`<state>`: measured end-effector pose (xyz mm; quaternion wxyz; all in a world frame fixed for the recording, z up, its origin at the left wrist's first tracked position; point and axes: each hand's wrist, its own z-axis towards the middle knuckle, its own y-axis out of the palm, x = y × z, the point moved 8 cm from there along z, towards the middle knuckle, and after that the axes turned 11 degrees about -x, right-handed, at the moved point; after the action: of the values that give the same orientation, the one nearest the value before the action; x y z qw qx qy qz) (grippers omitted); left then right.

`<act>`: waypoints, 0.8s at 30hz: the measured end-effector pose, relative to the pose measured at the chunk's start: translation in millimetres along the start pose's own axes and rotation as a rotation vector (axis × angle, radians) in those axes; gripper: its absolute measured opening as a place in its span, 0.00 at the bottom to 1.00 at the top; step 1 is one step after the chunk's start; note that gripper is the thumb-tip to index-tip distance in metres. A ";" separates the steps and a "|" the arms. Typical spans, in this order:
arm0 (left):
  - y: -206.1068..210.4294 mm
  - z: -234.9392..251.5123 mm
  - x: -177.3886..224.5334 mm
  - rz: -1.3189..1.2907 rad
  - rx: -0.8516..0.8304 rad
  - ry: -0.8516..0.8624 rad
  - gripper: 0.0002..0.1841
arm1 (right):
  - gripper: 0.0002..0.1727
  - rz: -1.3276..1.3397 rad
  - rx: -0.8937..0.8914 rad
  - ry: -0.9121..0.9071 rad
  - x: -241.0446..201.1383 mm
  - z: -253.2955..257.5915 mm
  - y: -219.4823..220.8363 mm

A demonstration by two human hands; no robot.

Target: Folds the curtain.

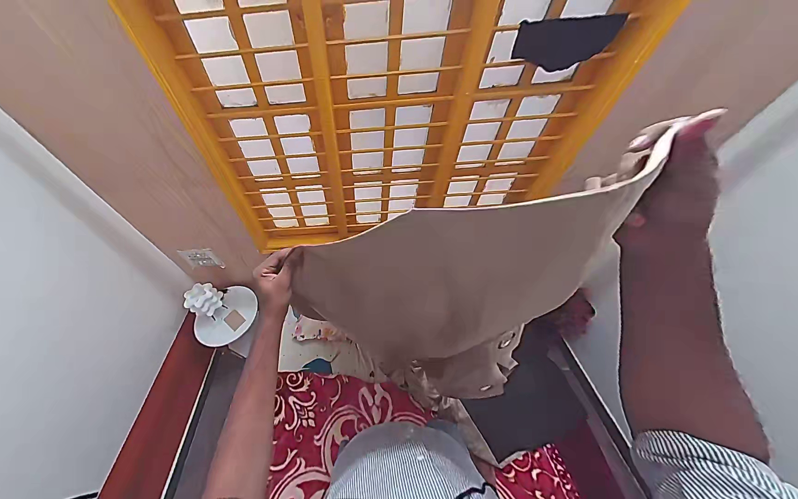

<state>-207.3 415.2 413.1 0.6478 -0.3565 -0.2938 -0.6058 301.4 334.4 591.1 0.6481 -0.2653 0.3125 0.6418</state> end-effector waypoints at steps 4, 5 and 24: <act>33.3 10.5 46.6 -0.011 -0.147 0.045 0.07 | 0.29 -0.038 -0.203 0.332 46.6 -15.6 29.0; 46.0 11.8 56.0 0.002 -0.201 0.058 0.07 | 0.26 -0.098 -0.276 0.360 52.9 -17.7 43.8; 141.9 15.6 71.5 -0.085 -0.500 0.176 0.07 | 0.08 -0.786 -0.380 -0.201 -22.6 -23.6 151.6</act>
<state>-58.7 388.6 465.1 0.5368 -0.4387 -0.0925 -0.7147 149.1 307.1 601.0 0.8097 -0.4143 0.0001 0.4156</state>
